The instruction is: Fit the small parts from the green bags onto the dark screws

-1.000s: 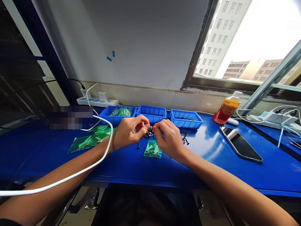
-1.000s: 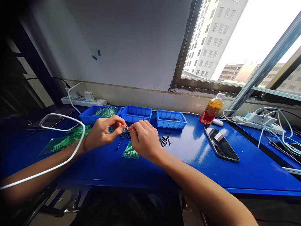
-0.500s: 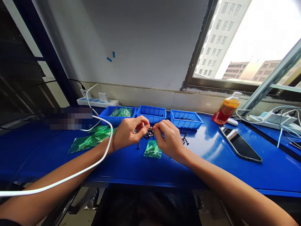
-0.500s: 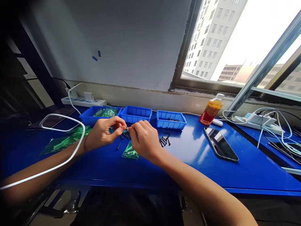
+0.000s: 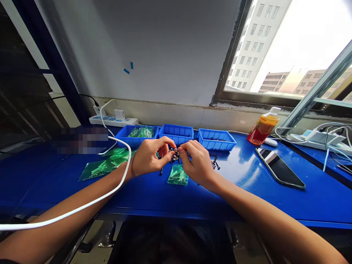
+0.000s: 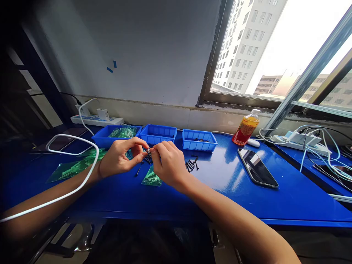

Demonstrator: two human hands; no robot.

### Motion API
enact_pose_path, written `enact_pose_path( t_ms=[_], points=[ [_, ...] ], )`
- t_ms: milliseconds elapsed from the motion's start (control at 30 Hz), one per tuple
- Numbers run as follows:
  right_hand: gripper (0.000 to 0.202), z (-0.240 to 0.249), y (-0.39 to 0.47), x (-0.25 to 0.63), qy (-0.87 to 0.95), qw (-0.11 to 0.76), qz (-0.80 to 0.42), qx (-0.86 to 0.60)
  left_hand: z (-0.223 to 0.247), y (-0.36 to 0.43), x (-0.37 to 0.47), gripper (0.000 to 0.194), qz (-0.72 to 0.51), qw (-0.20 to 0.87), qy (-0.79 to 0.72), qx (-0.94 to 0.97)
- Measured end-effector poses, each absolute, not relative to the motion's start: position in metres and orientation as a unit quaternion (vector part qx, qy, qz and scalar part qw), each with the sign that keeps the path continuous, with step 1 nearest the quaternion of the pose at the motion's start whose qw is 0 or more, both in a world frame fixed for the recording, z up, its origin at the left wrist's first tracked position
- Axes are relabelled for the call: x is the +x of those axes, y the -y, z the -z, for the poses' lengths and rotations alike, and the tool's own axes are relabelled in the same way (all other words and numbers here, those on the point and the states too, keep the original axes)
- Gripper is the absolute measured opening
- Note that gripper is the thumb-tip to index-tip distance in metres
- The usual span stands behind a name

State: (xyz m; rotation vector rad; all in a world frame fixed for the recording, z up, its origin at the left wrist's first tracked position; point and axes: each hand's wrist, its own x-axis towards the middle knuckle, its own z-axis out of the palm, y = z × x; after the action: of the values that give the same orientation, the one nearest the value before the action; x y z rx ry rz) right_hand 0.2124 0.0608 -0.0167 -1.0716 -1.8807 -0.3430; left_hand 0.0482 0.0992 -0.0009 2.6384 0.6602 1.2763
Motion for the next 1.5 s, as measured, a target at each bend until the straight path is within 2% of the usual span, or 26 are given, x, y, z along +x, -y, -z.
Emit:
enact_pose_path(
  t_ms=[467,767,1500],
  points=[
    [0.024,0.0169,-0.0607,0.2126,0.767,0.458,0.123,-0.432,0.0008,-0.0992,0.0485,0.013,-0.416,0.074,-0.237,0.875],
    [0.010,0.0158,-0.0574,0.2109,0.762,0.469,0.119,-0.430,0.0011,-0.1008,0.0494,0.016,-0.426,0.067,-0.242,0.869],
    [0.020,0.0173,-0.0599,0.2124,0.767,0.456,0.127,-0.432,0.0000,-0.0993,0.0482,0.013,-0.422,0.076,-0.237,0.872]
  ],
)
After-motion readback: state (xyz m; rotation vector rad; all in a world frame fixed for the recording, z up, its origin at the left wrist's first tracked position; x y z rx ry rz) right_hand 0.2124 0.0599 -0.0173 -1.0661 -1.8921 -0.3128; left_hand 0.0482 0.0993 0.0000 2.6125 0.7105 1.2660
